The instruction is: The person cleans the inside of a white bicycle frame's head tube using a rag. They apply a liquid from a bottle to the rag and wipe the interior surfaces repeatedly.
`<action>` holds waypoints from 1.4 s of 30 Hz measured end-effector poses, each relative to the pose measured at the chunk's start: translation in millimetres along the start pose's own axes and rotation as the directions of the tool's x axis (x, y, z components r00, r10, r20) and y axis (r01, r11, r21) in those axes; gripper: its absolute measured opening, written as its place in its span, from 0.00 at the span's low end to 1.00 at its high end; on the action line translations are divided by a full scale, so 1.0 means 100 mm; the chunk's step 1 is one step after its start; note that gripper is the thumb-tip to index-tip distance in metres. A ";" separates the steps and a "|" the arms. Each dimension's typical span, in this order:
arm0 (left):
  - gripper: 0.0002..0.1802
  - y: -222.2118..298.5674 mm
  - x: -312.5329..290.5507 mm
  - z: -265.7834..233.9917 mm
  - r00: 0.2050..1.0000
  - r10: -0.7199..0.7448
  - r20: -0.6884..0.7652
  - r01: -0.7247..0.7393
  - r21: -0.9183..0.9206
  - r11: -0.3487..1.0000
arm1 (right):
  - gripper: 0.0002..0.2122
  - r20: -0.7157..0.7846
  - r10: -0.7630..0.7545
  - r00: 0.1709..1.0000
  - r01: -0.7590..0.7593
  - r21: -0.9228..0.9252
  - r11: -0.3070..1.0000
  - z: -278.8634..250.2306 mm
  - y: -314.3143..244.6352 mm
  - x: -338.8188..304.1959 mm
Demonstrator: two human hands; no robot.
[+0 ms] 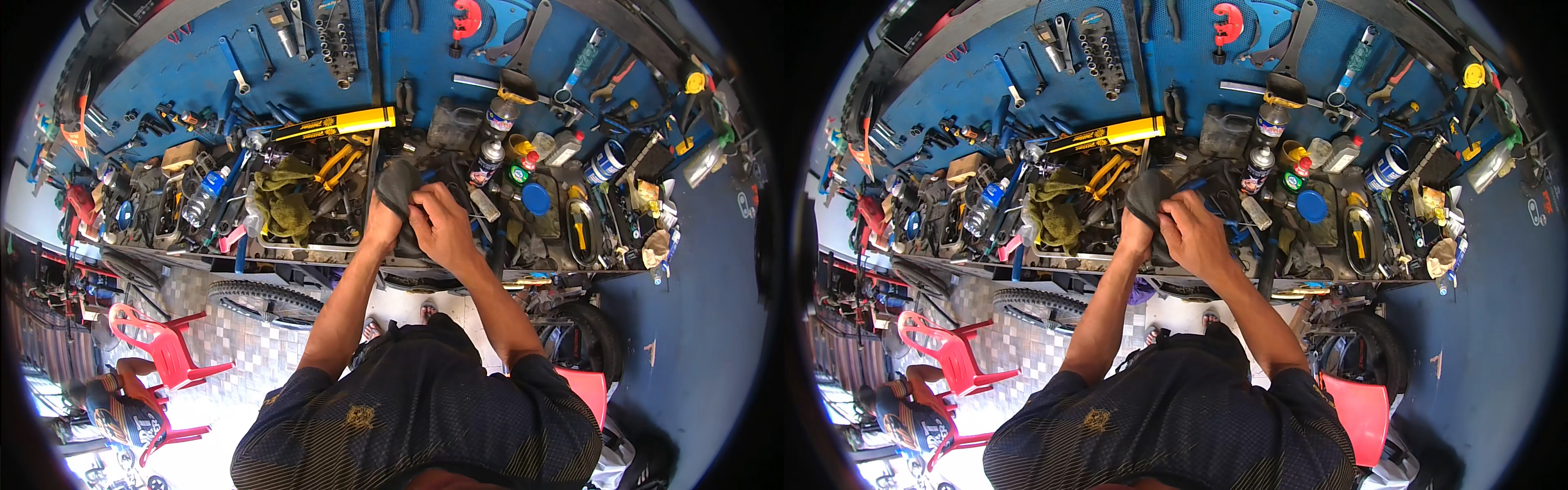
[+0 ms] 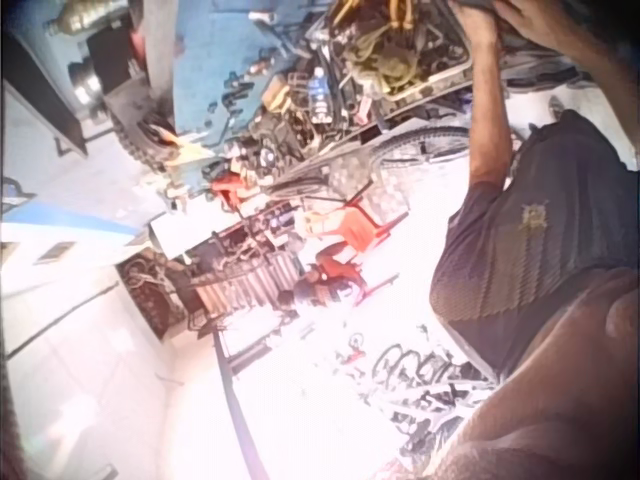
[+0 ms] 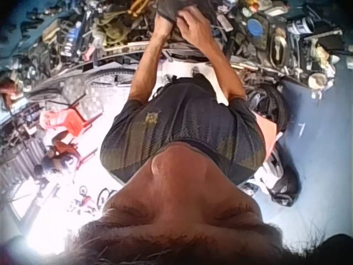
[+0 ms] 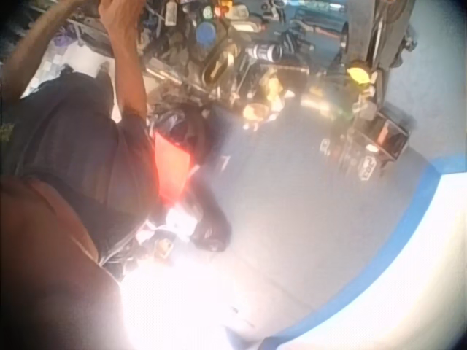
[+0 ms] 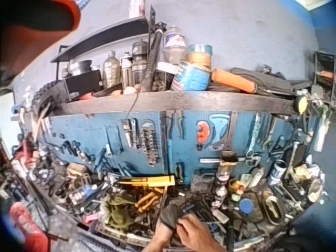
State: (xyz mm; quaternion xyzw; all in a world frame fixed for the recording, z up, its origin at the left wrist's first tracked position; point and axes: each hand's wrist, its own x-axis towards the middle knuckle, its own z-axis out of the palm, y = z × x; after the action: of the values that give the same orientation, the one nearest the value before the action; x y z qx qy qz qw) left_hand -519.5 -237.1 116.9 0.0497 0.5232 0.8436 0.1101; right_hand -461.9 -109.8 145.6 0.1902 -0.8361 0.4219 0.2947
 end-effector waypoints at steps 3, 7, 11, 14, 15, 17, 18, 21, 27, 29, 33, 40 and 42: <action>0.15 0.08 0.02 0.03 0.998 0.067 -0.012 -0.064 0.140 0.988 | 0.07 -0.038 0.045 0.998 -0.039 0.137 0.990 -0.02 -0.05 -0.01; 0.16 -0.04 0.05 0.04 0.998 0.052 -0.032 -0.051 0.018 0.999 | 0.08 -0.026 0.294 0.955 -0.230 0.557 0.798 -0.03 0.01 -0.05; 0.21 0.07 0.03 0.02 0.995 -0.091 -0.044 0.068 -0.368 0.927 | 0.10 0.139 0.465 0.874 -0.352 0.841 0.410 -0.11 0.13 -0.08; 0.23 0.13 -0.03 0.08 0.990 -0.081 -0.118 0.045 -0.283 0.958 | 0.10 0.168 0.533 0.829 -0.421 0.816 0.397 -0.12 0.13 -0.07; 0.24 0.03 0.03 -0.03 0.999 -0.045 -0.011 0.040 -0.281 0.959 | 0.10 0.177 0.538 0.824 -0.455 0.772 0.444 -0.11 0.12 -0.07; 0.19 0.04 0.06 -0.04 0.971 0.165 0.172 -0.170 0.015 0.985 | 0.10 0.147 0.478 0.866 -0.440 0.680 0.587 -0.04 0.11 -0.05; 0.17 0.07 0.08 -0.03 0.929 0.239 0.281 -0.287 0.147 0.947 | 0.10 0.154 0.469 0.870 -0.434 0.692 0.577 -0.02 0.11 -0.05; 0.05 0.17 0.16 0.02 0.910 0.171 0.377 -0.256 0.188 0.948 | 0.11 0.208 0.485 0.849 -0.457 0.751 0.477 0.00 0.09 -0.07; 0.06 0.08 0.07 0.00 0.921 0.242 0.306 -0.220 -0.103 0.970 | 0.12 0.181 0.512 0.840 -0.393 0.852 0.345 0.00 0.05 -0.03; 0.07 0.05 -0.01 -0.03 0.951 0.135 0.280 -0.052 -0.283 0.958 | 0.11 0.172 0.511 0.842 -0.352 0.893 0.279 -0.02 0.08 -0.02; 0.09 0.05 -0.11 0.08 0.999 -0.049 0.022 0.054 -0.432 0.900 | 0.09 0.171 0.538 0.825 -0.295 0.943 0.154 -0.10 0.16 0.06; 0.09 0.09 0.01 0.15 0.971 0.202 0.126 -0.203 -0.004 0.979 | 0.09 0.235 0.571 0.787 -0.463 0.836 0.295 -0.14 0.25 0.03; 0.08 0.16 0.02 0.05 0.950 0.257 0.178 -0.279 0.113 0.954 | 0.09 0.307 0.522 0.796 -0.563 0.691 0.454 -0.31 0.23 0.09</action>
State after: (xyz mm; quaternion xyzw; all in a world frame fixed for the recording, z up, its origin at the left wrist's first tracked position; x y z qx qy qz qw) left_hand -522.4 -239.4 132.9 0.1958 0.5573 0.8062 0.0324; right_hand -471.5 -72.5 152.5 0.0287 -0.6055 0.7952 0.0171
